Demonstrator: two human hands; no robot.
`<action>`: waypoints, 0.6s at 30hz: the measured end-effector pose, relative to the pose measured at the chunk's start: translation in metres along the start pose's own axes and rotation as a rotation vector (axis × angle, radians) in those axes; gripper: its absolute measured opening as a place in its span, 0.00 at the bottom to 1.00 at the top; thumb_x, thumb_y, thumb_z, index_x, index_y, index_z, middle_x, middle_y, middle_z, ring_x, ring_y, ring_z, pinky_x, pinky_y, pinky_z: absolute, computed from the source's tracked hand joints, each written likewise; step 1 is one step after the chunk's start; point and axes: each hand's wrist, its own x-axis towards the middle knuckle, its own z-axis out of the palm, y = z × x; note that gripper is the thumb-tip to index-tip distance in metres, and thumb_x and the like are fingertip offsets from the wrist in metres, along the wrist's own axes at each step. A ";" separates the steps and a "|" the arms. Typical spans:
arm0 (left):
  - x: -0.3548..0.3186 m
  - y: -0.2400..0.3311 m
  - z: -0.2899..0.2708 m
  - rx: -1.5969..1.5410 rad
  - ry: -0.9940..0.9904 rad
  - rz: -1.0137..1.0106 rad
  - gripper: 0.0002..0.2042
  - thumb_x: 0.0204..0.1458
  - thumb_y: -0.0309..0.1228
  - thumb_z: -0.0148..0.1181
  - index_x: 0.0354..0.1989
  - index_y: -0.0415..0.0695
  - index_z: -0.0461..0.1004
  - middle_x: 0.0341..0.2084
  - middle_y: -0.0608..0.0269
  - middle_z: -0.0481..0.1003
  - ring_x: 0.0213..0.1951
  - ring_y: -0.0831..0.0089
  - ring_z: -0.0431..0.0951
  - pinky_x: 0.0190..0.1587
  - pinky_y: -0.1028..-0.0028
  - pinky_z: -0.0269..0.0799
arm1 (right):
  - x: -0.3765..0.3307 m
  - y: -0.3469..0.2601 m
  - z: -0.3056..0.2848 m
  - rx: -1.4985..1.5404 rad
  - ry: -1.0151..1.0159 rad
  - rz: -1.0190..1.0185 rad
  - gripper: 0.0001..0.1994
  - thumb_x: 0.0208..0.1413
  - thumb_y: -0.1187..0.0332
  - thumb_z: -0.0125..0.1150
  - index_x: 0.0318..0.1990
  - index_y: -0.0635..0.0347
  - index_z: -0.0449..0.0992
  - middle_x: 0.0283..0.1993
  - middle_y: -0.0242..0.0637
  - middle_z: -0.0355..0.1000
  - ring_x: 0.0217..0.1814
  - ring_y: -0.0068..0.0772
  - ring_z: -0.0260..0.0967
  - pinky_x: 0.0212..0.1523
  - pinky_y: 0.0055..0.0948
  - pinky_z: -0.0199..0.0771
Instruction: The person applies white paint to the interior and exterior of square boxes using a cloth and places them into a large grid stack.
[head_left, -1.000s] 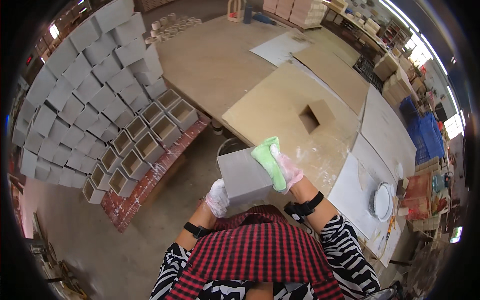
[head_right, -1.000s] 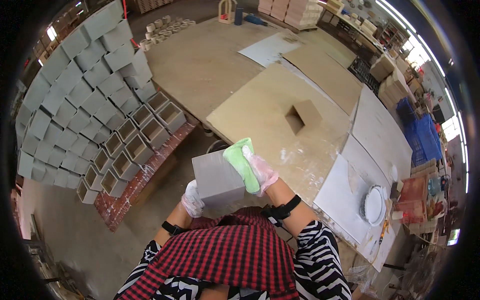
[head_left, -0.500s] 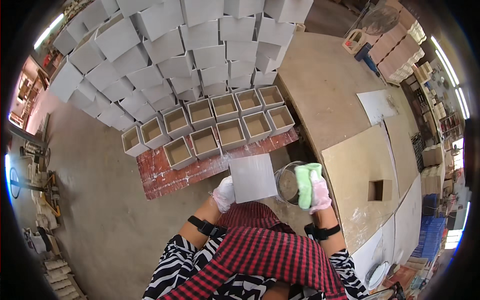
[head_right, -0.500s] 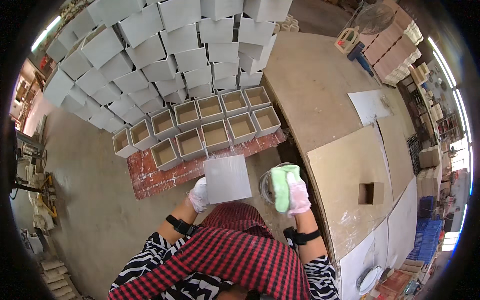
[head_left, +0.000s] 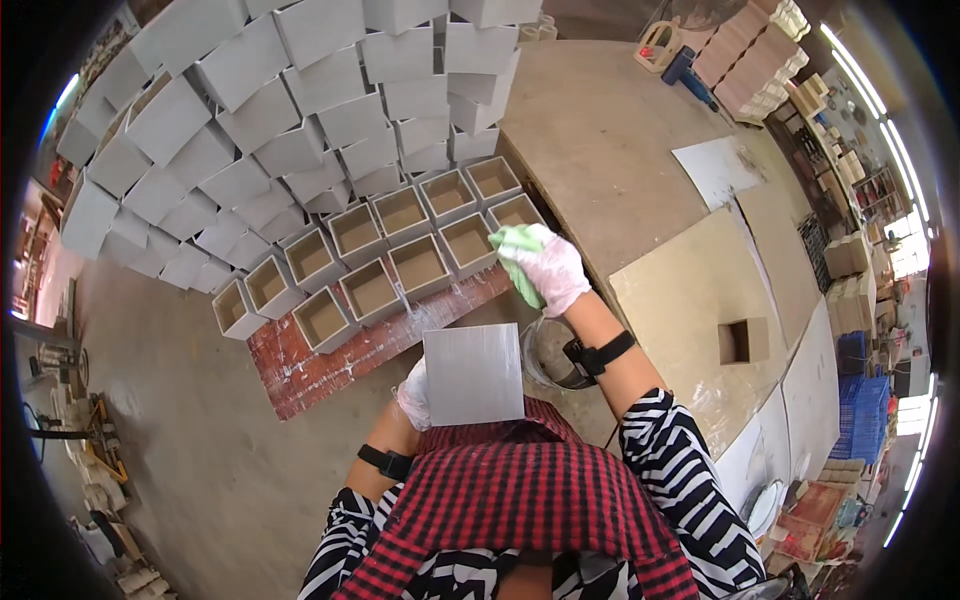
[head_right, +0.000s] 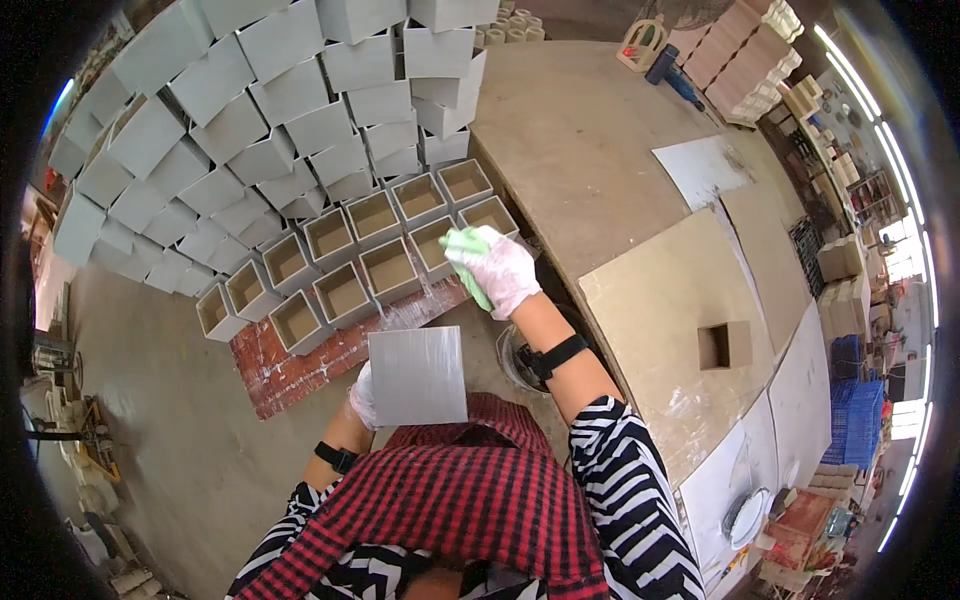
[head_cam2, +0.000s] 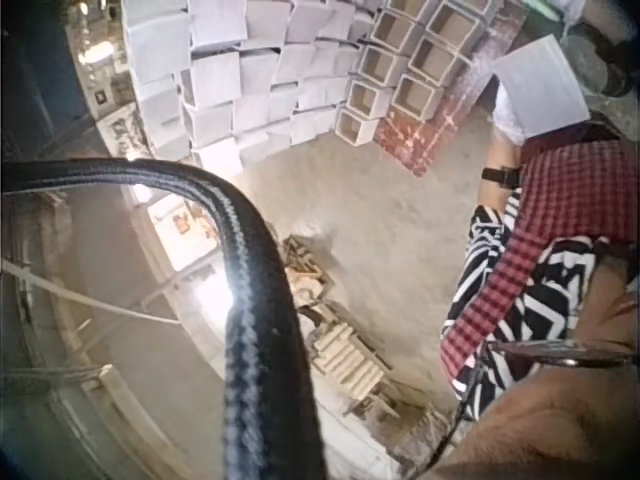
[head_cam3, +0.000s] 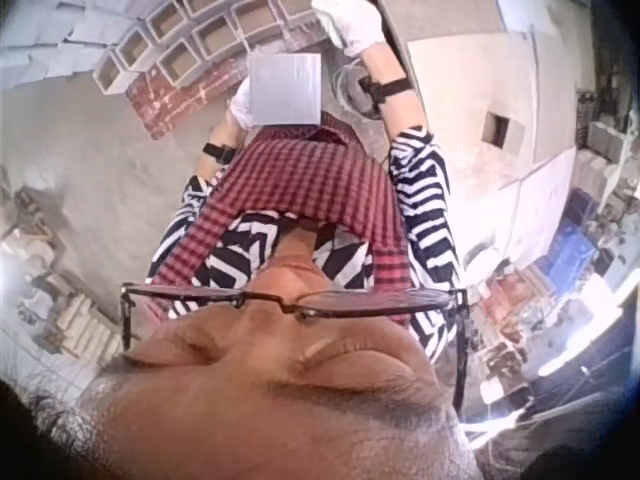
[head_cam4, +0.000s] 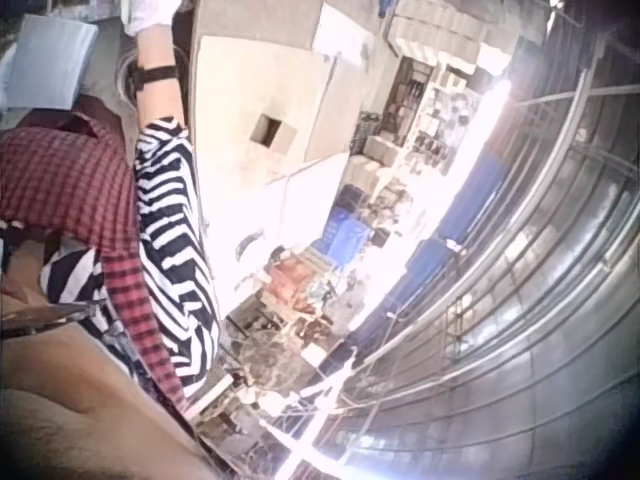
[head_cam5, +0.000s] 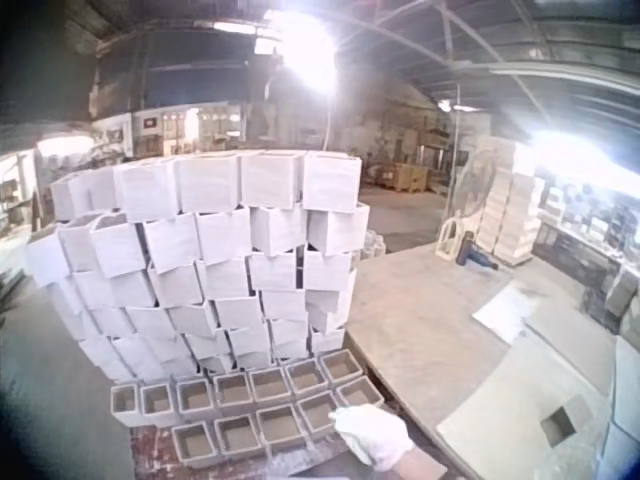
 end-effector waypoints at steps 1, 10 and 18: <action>-0.001 -0.006 -0.002 -0.028 -0.021 -0.006 0.20 0.60 0.37 0.43 0.56 0.39 0.63 0.52 0.54 0.68 0.51 0.61 0.71 0.52 0.65 0.70 | -0.006 -0.008 0.001 0.040 0.035 0.110 0.10 0.50 0.70 0.57 0.41 0.58 0.72 0.41 0.34 0.72 0.42 0.30 0.70 0.39 0.25 0.71; 0.018 -0.020 -0.001 0.161 0.035 0.172 0.20 0.62 0.38 0.40 0.59 0.41 0.60 0.54 0.56 0.66 0.53 0.65 0.69 0.56 0.66 0.66 | -0.059 -0.085 0.008 -0.531 -0.502 -0.228 0.15 0.42 0.59 0.62 0.40 0.47 0.77 0.42 0.32 0.72 0.45 0.34 0.69 0.46 0.27 0.69; 0.023 -0.033 0.030 0.285 0.133 0.080 0.21 0.60 0.37 0.44 0.59 0.41 0.59 0.54 0.55 0.67 0.52 0.64 0.71 0.54 0.67 0.69 | -0.015 -0.091 0.034 -1.084 -0.275 -0.500 0.09 0.46 0.55 0.58 0.33 0.44 0.76 0.31 0.31 0.72 0.37 0.37 0.70 0.37 0.32 0.72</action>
